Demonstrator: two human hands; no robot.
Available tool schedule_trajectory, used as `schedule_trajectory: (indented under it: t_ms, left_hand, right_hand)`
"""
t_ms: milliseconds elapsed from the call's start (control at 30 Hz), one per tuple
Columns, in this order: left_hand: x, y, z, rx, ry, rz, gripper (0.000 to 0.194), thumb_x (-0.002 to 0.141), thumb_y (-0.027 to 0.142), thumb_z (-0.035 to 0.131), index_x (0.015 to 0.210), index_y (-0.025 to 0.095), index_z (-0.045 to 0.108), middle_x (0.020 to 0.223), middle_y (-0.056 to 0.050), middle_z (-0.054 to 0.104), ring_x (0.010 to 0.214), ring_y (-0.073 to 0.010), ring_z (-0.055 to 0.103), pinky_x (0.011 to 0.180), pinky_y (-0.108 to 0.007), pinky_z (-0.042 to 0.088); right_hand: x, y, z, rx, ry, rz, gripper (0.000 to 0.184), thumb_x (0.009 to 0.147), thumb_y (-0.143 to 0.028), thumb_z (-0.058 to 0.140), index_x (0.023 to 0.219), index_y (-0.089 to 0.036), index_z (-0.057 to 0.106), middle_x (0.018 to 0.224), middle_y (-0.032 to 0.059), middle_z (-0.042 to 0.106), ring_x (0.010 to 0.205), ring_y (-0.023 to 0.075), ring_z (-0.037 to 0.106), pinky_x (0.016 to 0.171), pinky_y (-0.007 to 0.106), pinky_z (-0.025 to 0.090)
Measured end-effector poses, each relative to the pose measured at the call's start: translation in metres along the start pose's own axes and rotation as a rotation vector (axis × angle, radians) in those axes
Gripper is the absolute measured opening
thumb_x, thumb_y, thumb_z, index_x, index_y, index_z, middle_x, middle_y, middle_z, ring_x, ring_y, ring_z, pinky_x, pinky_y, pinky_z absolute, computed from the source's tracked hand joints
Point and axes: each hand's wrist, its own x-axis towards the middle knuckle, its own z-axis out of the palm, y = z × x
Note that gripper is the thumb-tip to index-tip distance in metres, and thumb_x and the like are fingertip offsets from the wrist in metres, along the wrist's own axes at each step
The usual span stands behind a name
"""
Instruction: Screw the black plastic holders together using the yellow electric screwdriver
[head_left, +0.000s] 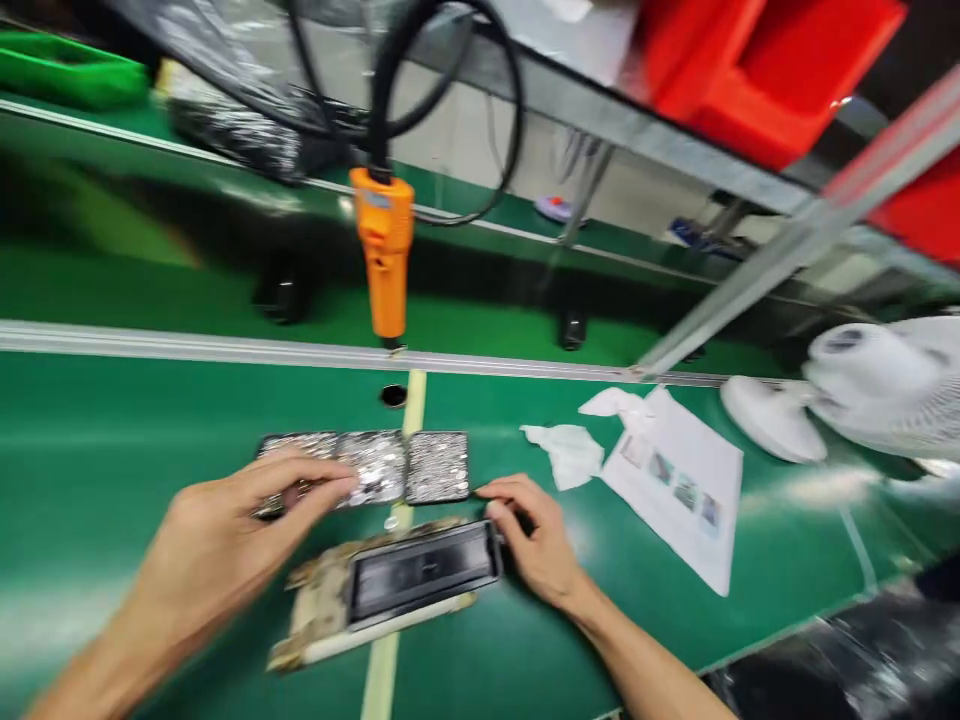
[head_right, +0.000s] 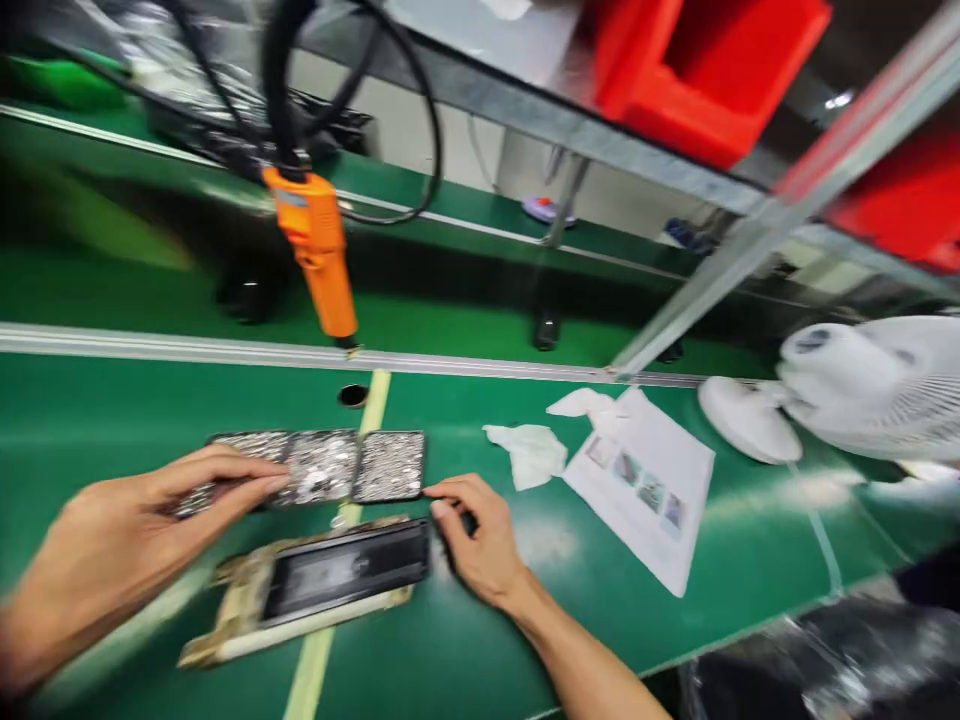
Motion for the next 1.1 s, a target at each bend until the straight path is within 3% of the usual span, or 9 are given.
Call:
schedule_trajectory:
  t_ms: [100,200,267,500,633,767,900,1100]
  left_hand:
    - [-0.018,0.026,-0.009,-0.107,-0.139,0.133,0.007,0.1,0.026,0.066,0.1,0.025,0.072,0.094,0.001,0.074,0.087,-0.0166,0.067,0.075,-0.026,0.056]
    - [-0.027,0.05,-0.006,-0.097,-0.284,0.277,0.019,0.099,0.008,0.06,0.108,0.023,0.069,0.106,-0.003,0.072,0.102,-0.0188,0.063,0.089,-0.032,0.056]
    - [-0.028,0.057,-0.004,-0.042,-0.349,0.311,0.022,0.1,0.006,0.057,0.109,0.021,0.068,0.114,-0.006,0.069,0.11,-0.0204,0.059,0.092,-0.034,0.055]
    - [-0.018,0.056,-0.006,0.136,-0.474,0.314,0.027,0.104,0.014,0.05,0.104,0.024,0.074,0.13,-0.008,0.062,0.129,-0.027,0.052,0.097,-0.041,0.057]
    - [-0.031,0.044,-0.013,0.181,-0.435,0.317,0.028,0.105,0.017,0.049,0.121,0.027,0.07,0.142,-0.007,0.059,0.142,-0.0272,0.044,0.106,-0.043,0.056]
    - [-0.044,0.035,-0.016,0.186,-0.401,0.367,0.035,0.105,0.034,0.054,0.139,0.031,0.062,0.152,-0.007,0.054,0.148,-0.0344,0.039,0.108,-0.056,0.055]
    - [-0.045,0.034,-0.012,0.205,-0.462,0.379,0.048,0.103,0.041,0.057,0.15,0.036,0.051,0.162,-0.009,0.043,0.152,-0.0403,0.033,0.108,-0.069,0.049]
    - [-0.038,0.037,0.001,0.196,-0.486,0.419,0.048,0.098,0.045,0.066,0.144,0.036,0.058,0.166,-0.008,0.036,0.154,-0.0409,0.029,0.109,-0.068,0.048]
  right_hand:
    - [0.002,0.003,-0.002,0.029,-0.031,0.032,0.023,0.103,-0.034,0.057,0.112,-0.022,0.075,0.107,0.0085,0.07,0.091,0.0169,0.065,0.078,0.029,0.053]
    - [-0.001,0.002,-0.001,-0.004,-0.041,0.041,0.024,0.103,-0.036,0.057,0.111,-0.023,0.075,0.106,0.0084,0.07,0.087,0.0168,0.065,0.074,0.029,0.053]
    - [-0.002,0.001,0.0,-0.012,-0.041,0.04,0.024,0.103,-0.036,0.057,0.111,-0.023,0.075,0.106,0.0086,0.07,0.086,0.0167,0.065,0.074,0.029,0.053]
    - [-0.001,0.002,-0.001,-0.013,-0.038,0.056,0.023,0.103,-0.036,0.058,0.111,-0.024,0.075,0.108,0.0083,0.07,0.089,0.0175,0.066,0.075,0.03,0.053]
    - [-0.001,0.0,-0.001,-0.014,-0.046,0.049,0.022,0.103,-0.035,0.057,0.11,-0.024,0.075,0.106,0.0076,0.07,0.089,0.0174,0.066,0.076,0.03,0.053]
    - [0.0,-0.002,-0.001,-0.02,-0.058,0.065,0.022,0.103,-0.035,0.057,0.11,-0.024,0.075,0.106,0.0075,0.07,0.088,0.0174,0.066,0.077,0.03,0.053]
    - [0.001,-0.003,-0.001,-0.031,-0.063,0.062,0.022,0.103,-0.035,0.057,0.11,-0.024,0.075,0.106,0.0082,0.071,0.092,0.0189,0.067,0.078,0.032,0.053]
    - [0.001,-0.002,-0.001,-0.02,-0.069,0.058,0.021,0.103,-0.034,0.058,0.111,-0.025,0.075,0.105,0.0071,0.071,0.092,0.0185,0.067,0.078,0.031,0.052]
